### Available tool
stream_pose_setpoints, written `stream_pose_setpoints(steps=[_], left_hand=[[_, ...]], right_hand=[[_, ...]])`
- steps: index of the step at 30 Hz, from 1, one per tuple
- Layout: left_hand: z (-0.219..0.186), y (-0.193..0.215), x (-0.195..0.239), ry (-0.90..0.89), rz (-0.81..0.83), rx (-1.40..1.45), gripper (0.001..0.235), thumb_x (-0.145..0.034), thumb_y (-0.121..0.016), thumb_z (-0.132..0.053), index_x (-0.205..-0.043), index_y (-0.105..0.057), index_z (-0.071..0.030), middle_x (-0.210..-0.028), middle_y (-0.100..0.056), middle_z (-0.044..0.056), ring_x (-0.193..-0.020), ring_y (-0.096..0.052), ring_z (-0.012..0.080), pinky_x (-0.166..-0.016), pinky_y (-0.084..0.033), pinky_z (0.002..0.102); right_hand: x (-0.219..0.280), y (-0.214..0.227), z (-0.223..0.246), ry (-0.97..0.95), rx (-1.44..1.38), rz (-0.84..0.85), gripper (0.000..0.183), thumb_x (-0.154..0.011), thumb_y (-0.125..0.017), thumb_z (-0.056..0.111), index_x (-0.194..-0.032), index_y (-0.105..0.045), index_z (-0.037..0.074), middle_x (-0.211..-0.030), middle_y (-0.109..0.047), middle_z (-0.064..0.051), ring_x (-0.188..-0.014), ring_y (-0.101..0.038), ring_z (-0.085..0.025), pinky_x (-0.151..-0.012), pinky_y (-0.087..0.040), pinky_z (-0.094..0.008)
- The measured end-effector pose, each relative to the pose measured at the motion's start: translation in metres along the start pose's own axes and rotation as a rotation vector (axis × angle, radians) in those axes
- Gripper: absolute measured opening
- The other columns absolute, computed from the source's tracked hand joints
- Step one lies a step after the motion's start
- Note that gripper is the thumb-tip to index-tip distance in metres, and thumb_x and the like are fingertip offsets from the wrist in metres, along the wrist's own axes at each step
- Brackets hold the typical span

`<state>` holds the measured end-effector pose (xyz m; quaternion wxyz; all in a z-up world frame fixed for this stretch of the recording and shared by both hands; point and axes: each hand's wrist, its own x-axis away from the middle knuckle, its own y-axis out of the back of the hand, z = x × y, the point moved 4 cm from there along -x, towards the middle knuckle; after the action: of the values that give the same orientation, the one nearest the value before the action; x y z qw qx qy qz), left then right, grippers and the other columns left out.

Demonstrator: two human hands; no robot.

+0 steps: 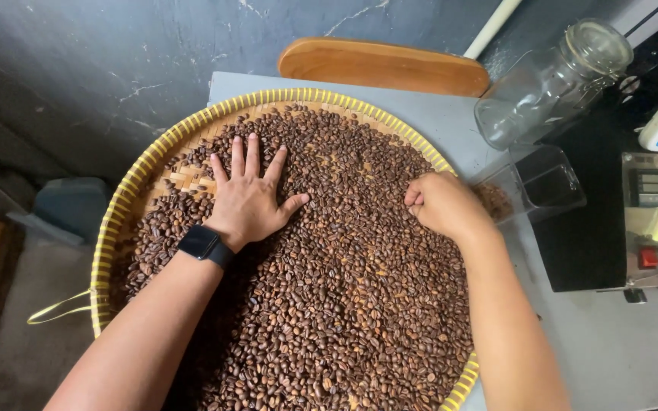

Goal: The person sorts roasted coffee beans in a large woven basket by hand, picking out specific beans and placing them into a small clear container on the table.

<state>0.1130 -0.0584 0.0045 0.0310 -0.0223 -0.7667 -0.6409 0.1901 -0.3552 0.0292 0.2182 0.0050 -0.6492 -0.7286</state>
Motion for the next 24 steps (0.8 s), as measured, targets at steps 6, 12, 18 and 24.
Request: stream_pose_setpoints(steps=[6, 12, 18, 24], left_hand=[[-0.001, 0.002, 0.002, -0.002, -0.003, 0.007, 0.094, -0.093, -0.022, -0.083, -0.164, -0.023, -0.021, -0.169, -0.012, 0.027, -0.156, -0.006, 0.046, -0.116, -0.004, 0.074], [0.0, -0.001, 0.001, -0.004, -0.008, 0.0, 0.095, -0.093, -0.022, -0.084, -0.164, -0.023, -0.021, -0.169, -0.013, 0.027, -0.156, -0.006, 0.0464, -0.116, -0.005, 0.073], [-0.001, 0.002, 0.001, -0.002, 0.003, 0.008, 0.095, -0.093, -0.023, -0.083, -0.164, -0.023, -0.021, -0.168, -0.013, 0.027, -0.156, -0.006, 0.0465, -0.116, -0.005, 0.073], [-0.001, 0.0, 0.0, -0.001, 0.011, 0.009, 0.095, -0.092, -0.023, -0.084, -0.165, -0.022, -0.021, -0.169, -0.012, 0.027, -0.156, -0.005, 0.0463, -0.116, -0.005, 0.073]], right_hand=[[-0.002, -0.002, -0.002, -0.012, 0.004, 0.02, 0.019, -0.082, -0.074, 0.012, -0.098, -0.082, 0.014, -0.097, -0.08, -0.01, -0.106, -0.073, -0.032, -0.09, -0.059, -0.045], [0.031, 0.033, 0.026, -0.029, -0.063, 0.015, 0.027, -0.085, -0.061, 0.004, -0.101, -0.082, 0.012, -0.097, -0.08, -0.015, -0.107, -0.072, -0.038, -0.091, -0.057, -0.048], [0.008, 0.01, 0.005, 0.001, -0.059, 0.046, 0.02, -0.084, -0.069, 0.008, -0.098, -0.083, 0.012, -0.096, -0.08, -0.013, -0.105, -0.073, -0.035, -0.09, -0.058, -0.047], [0.007, 0.009, 0.003, -0.002, -0.028, 0.052, 0.018, -0.082, -0.073, 0.011, -0.096, -0.083, 0.014, -0.093, -0.081, -0.009, -0.101, -0.075, -0.031, -0.087, -0.059, -0.044]])
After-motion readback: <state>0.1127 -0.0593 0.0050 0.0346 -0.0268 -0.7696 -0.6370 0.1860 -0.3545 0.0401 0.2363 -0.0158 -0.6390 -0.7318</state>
